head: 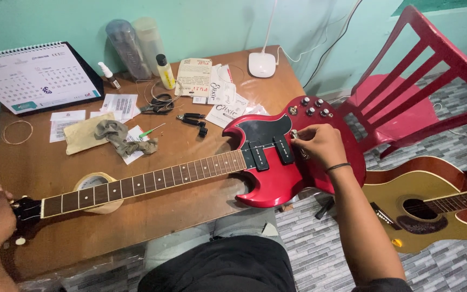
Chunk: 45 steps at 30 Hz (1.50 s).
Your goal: The person strings a red electric guitar by hand, threading the strings through the bridge and winding them onto the tuning pegs at the headstock. The process involves pulling the strings taut and securing them around the tuning posts.
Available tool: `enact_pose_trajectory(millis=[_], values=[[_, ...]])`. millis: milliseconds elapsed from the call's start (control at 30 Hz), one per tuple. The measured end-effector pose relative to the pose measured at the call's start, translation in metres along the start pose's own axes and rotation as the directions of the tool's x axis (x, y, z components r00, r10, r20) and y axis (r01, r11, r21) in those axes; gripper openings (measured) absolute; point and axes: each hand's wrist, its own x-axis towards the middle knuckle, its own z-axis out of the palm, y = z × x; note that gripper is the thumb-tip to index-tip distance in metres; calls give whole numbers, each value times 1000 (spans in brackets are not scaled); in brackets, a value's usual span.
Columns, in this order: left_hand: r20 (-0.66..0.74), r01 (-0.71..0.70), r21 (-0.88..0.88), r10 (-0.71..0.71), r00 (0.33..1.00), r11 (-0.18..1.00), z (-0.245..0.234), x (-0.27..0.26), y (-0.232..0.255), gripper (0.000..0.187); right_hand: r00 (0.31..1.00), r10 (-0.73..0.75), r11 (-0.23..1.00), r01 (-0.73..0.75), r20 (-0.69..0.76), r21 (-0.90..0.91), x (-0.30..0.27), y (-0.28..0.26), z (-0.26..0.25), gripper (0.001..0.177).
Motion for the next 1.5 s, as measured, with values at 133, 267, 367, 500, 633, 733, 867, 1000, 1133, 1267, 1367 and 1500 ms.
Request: enact_pose_trajectory(millis=[133,267,367,500,633,733,867,1000,1133,1267,1367,1500], values=[[-16,68,-124,-70,997,990,-1,-4,11,5,1000,-5,1000,6,17,-29,6,10,0,29],[-5,51,-37,-51,999,998,-14,-7,22,13,999,-40,994,42,27,-100,22,38,10,31],[-47,152,103,-148,988,983,-22,-15,71,19,987,-161,971,157,-5,-180,26,49,14,42],[-2,299,129,-301,954,946,-34,-18,121,28,856,-486,828,385,-179,-407,33,45,29,40],[-27,154,-11,-155,988,988,-42,-19,119,15,813,-570,791,505,-116,-345,-10,-72,47,47],[110,326,7,-325,939,945,-59,-26,158,12,926,-349,750,367,141,-550,-30,-138,61,34],[86,221,-81,-214,973,972,-52,-19,141,10,880,-388,820,465,275,-332,-33,-180,79,44],[116,231,-101,-219,969,968,-62,-23,157,10,741,-571,797,603,354,23,-45,-231,126,24],[50,155,11,-155,987,988,-46,-15,125,12,541,-780,611,767,316,195,-83,-307,186,22],[39,102,-12,-102,994,995,-47,-14,121,14,409,-843,524,768,349,368,-107,-361,250,20],[87,123,-8,-122,989,992,-59,-15,134,14,368,-839,511,786,402,348,-121,-390,278,19],[196,147,-32,-138,971,989,-82,-19,157,14,332,-845,486,804,420,343,-121,-410,308,14]])
